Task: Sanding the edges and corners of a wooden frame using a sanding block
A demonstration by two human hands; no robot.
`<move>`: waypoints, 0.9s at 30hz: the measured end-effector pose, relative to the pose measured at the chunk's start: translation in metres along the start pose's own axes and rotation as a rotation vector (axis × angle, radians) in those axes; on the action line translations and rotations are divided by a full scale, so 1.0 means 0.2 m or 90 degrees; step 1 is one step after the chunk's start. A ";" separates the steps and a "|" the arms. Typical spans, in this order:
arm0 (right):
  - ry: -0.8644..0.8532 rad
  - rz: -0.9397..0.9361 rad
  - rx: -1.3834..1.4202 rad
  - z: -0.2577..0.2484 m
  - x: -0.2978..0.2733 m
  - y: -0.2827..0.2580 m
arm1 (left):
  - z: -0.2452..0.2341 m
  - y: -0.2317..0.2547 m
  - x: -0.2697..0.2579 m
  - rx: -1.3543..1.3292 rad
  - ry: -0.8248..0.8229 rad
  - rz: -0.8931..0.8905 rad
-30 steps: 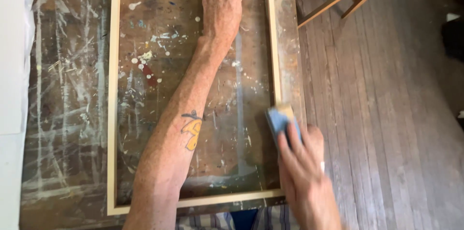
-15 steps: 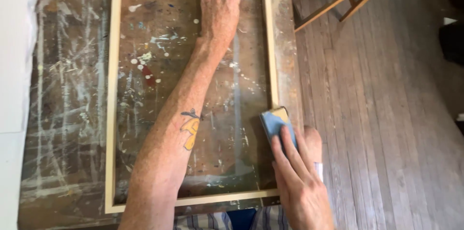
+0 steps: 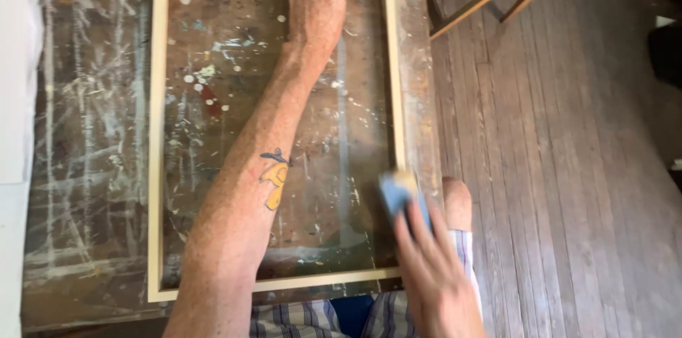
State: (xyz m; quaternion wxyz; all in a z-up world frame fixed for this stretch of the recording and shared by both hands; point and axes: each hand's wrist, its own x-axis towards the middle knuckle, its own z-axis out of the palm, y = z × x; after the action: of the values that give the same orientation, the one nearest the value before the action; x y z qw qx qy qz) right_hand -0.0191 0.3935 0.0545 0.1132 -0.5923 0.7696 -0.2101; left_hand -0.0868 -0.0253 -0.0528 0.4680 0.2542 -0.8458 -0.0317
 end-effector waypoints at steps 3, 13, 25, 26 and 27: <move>-0.034 0.013 0.075 -0.03 0.12 0.03 | -0.03 0.04 0.00 -0.024 -0.020 -0.032; 0.134 -0.076 -0.024 -0.05 0.79 0.15 | 0.03 0.00 -0.01 0.000 -0.041 -0.017; 0.139 -0.085 0.011 -0.04 1.22 0.24 | 0.01 -0.02 -0.01 0.033 -0.002 0.028; 0.143 -0.077 -0.033 -0.02 1.21 0.24 | 0.02 -0.02 -0.01 0.031 0.000 0.030; 0.147 -0.069 -0.077 -0.01 1.20 0.24 | 0.03 -0.02 -0.01 0.029 0.001 0.032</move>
State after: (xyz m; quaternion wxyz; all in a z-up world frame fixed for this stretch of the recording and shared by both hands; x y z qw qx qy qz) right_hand -0.1260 0.1740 0.0518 -0.0237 -0.6105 0.7558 -0.2357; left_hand -0.0883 -0.0290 -0.0596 0.4634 0.2436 -0.8520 -0.0007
